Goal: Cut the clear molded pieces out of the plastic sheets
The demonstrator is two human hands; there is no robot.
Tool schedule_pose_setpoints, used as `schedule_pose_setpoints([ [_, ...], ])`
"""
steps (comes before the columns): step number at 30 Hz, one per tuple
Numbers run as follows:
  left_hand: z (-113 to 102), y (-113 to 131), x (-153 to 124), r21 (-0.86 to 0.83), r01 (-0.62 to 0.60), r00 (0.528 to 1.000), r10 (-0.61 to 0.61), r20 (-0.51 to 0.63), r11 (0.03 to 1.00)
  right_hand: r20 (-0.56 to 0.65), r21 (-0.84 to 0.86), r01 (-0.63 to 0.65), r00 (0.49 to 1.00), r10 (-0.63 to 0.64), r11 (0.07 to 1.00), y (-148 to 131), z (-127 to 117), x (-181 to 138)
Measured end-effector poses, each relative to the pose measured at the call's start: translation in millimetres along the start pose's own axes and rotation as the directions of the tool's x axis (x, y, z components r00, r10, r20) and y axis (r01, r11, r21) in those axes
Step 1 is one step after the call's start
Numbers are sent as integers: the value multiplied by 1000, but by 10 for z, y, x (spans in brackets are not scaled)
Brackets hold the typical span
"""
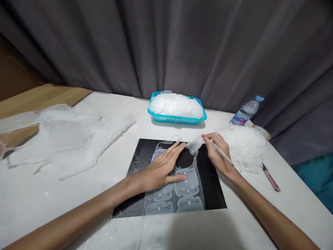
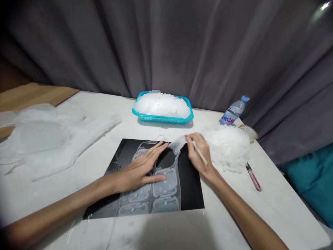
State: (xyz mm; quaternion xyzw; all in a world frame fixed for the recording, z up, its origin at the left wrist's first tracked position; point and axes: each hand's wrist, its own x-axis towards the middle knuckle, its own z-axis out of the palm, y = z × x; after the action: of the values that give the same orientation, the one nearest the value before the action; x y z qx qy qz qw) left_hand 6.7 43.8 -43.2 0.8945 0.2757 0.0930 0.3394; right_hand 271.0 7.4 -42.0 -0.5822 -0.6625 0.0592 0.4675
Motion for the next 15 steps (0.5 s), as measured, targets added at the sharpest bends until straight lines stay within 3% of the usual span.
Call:
schedule_pose_setpoints([
  [3,-6,-8,-35,-23,16,1000,-16,1,1000,-14,20,-76,997,76,997,116,-105,179],
  [5,-11,-34,-33,-48,-2,999,-1,-51,999,91,68,-60,994,53,996,62,-144,179],
  [8,-36,-71,48,-107,-74,971,48,-233,991,285,193,-26,958,-31,981,-167,-123,62],
  [10,-65,-69,138,-154,-108,950,57,-306,982,340,256,-5,937,-85,967,-324,-91,-25],
  [15,-141,8,302,-382,-20,937,-117,-329,924,160,249,-7,986,-34,969,-426,-90,-142],
])
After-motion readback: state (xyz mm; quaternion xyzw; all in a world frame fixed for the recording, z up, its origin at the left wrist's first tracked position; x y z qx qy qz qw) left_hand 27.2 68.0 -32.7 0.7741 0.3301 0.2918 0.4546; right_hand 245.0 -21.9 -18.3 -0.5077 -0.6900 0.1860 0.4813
